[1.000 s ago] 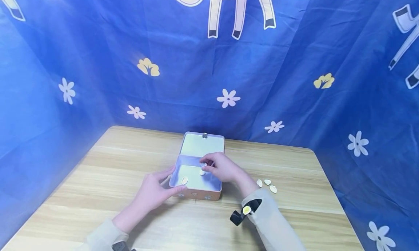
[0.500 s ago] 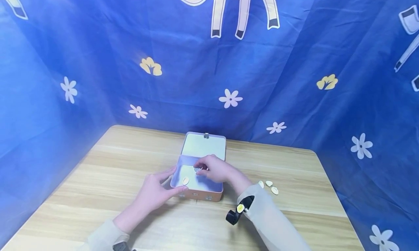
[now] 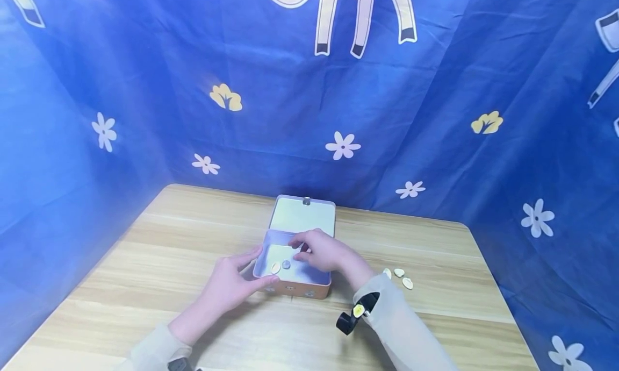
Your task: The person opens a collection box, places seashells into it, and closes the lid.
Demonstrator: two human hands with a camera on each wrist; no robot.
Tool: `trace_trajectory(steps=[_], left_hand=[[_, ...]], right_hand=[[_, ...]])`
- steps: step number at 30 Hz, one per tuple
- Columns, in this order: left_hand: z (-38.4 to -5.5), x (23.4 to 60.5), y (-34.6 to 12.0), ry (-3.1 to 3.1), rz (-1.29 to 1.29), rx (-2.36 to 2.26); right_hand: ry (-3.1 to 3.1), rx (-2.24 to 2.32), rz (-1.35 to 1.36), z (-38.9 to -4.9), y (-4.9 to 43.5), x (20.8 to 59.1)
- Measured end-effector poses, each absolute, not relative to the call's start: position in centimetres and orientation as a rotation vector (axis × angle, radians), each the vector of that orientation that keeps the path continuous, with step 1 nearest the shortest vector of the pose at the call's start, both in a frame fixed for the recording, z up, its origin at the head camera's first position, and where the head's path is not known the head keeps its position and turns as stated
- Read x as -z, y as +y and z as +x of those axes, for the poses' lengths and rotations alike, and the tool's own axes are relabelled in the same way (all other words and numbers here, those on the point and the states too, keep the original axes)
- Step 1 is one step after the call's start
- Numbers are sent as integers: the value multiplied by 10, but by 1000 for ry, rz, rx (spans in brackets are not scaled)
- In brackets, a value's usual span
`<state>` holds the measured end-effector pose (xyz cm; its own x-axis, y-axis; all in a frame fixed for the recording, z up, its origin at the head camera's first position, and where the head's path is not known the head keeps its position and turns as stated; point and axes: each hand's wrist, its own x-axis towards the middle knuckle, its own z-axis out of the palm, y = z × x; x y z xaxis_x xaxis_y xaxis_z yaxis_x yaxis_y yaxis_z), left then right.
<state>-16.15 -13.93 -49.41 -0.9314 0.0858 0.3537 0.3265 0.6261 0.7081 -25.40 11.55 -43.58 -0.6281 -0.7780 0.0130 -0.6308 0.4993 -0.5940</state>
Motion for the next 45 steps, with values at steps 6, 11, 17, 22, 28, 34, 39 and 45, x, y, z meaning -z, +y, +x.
trace_trajectory(steps=[6,11,17,22,28,34,39,45], left_hand=[[-162,495,-139,-2589,-311,1214],[-163,496,-140,-2578,-317,1239],[-165,496,-141,-2572,-318,1252],[-166,498,-142,-2555,-333,1238],[-165,499,-143,-2572,-308,1233],[-165,497,-142,-2577,-318,1237],[-165,495,-140,-2567,-340,1234],[-165,496,-139,-2558,-351,1240]], right_hand=[[2510,917,-1121,-249,135,419],[2584,949,-1116,-247,159,407],[2686,1029,-1089,-245,192,400],[2736,1064,-1032,-241,216,401],[2753,1059,-949,-237,241,413],[2777,1058,-869,-234,265,424],[2806,1069,-801,-230,284,433],[2844,1060,-725,-226,303,445]])
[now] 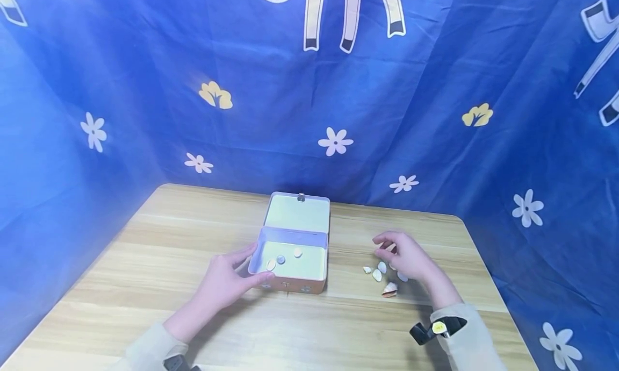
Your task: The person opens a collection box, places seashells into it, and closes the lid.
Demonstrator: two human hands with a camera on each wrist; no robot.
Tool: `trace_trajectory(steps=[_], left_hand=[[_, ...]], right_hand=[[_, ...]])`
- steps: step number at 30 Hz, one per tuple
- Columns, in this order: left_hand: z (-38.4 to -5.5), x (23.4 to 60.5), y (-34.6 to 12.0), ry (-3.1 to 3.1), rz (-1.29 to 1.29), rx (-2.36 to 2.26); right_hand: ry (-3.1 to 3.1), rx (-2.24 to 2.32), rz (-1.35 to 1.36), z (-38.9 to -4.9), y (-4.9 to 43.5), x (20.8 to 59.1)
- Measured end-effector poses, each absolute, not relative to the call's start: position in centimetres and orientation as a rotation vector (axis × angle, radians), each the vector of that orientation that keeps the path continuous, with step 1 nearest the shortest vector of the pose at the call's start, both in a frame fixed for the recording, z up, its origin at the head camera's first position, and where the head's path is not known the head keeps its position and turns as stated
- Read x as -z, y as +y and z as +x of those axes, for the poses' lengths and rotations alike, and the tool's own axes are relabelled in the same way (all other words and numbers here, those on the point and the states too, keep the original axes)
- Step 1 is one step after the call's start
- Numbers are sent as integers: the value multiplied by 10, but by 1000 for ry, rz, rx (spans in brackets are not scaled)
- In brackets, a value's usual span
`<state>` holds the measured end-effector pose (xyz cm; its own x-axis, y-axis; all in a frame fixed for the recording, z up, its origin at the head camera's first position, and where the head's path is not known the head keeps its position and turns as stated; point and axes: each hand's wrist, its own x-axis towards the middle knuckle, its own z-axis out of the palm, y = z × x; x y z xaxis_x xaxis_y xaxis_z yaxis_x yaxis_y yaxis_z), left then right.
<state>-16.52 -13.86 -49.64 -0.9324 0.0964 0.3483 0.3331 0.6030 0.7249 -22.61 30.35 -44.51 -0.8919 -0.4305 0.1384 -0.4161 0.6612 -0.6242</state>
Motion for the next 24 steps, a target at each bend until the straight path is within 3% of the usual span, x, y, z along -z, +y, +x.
trace_trajectory(steps=[24], left_hand=[[-164,496,-138,-2540,-359,1246]], right_hand=[[2840,1092,-553,-219,353,498]])
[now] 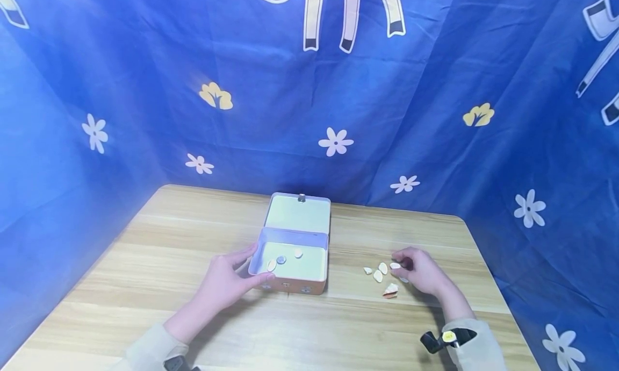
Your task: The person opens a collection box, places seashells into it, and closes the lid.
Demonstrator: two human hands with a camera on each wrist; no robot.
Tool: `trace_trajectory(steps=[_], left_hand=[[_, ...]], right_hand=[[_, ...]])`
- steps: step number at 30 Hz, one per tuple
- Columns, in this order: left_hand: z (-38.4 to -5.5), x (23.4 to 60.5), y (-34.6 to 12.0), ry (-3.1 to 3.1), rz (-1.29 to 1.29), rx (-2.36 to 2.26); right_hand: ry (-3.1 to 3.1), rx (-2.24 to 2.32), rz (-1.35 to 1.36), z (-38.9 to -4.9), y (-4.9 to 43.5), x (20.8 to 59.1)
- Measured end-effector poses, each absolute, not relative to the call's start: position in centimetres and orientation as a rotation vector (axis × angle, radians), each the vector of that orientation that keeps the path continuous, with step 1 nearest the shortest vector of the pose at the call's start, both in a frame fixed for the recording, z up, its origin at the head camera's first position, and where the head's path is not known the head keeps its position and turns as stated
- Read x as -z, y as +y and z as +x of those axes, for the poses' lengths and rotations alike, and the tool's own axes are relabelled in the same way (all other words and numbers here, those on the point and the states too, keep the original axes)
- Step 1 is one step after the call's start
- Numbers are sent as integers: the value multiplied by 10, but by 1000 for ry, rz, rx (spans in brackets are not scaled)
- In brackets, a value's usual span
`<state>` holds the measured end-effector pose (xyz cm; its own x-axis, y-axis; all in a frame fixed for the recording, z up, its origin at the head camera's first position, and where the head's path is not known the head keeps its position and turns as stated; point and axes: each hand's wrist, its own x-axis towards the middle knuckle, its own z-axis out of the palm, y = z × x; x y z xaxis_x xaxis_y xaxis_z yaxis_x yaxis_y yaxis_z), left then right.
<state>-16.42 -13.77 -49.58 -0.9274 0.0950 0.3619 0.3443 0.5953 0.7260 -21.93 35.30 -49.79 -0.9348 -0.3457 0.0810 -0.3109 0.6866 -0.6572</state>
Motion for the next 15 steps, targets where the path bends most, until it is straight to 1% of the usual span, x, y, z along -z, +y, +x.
trace_trajectory(steps=[9,15], left_hand=[[-164,496,-137,-2539,-364,1238],[-164,497,-137,-2541,-358,1237]], right_hand=[[2879,1087,-595,-219,353,507],[2896,1066,-610,-219,353,506]])
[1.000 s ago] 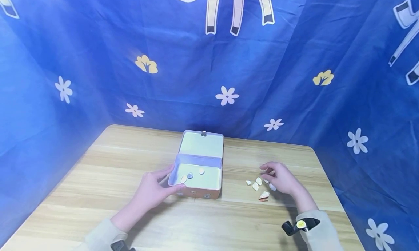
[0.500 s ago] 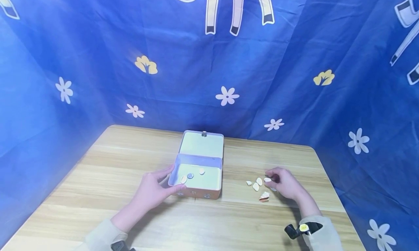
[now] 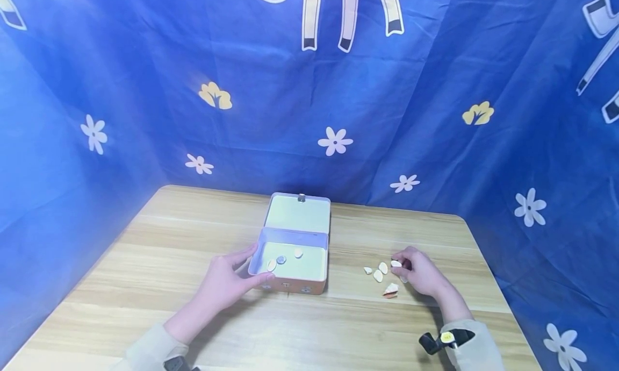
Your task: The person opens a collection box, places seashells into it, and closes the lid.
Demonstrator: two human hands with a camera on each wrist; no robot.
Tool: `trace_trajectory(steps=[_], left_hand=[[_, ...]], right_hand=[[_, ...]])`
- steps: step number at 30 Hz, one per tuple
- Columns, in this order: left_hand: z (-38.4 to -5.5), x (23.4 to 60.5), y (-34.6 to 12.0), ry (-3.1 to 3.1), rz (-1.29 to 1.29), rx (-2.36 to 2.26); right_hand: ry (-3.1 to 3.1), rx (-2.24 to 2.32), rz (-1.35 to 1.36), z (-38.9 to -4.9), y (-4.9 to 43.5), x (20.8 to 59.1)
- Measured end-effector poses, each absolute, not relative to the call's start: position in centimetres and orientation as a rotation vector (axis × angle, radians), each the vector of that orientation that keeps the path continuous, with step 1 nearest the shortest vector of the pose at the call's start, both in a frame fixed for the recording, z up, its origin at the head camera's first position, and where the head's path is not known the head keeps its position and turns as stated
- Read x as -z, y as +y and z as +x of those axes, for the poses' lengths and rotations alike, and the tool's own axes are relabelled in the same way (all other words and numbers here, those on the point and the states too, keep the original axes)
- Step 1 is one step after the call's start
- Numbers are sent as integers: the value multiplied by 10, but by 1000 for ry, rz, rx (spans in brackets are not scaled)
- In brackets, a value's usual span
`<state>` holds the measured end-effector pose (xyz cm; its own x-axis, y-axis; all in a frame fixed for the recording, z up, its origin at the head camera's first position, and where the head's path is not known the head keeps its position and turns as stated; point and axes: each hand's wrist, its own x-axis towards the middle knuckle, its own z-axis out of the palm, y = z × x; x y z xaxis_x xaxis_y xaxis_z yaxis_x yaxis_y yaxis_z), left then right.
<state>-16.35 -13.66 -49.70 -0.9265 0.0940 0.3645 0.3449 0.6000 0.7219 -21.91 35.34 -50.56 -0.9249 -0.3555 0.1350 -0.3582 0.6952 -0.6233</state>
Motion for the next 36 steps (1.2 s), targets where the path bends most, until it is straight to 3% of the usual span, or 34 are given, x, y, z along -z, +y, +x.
trace_trajectory(steps=[16,36], left_hand=[[-164,498,-137,-2540,-362,1249],[-164,499,-138,-2529,-356,1251]], right_hand=[[-2948,-1042,516,-221,347,488],[-2905,-1071,649,-223,321,458]])
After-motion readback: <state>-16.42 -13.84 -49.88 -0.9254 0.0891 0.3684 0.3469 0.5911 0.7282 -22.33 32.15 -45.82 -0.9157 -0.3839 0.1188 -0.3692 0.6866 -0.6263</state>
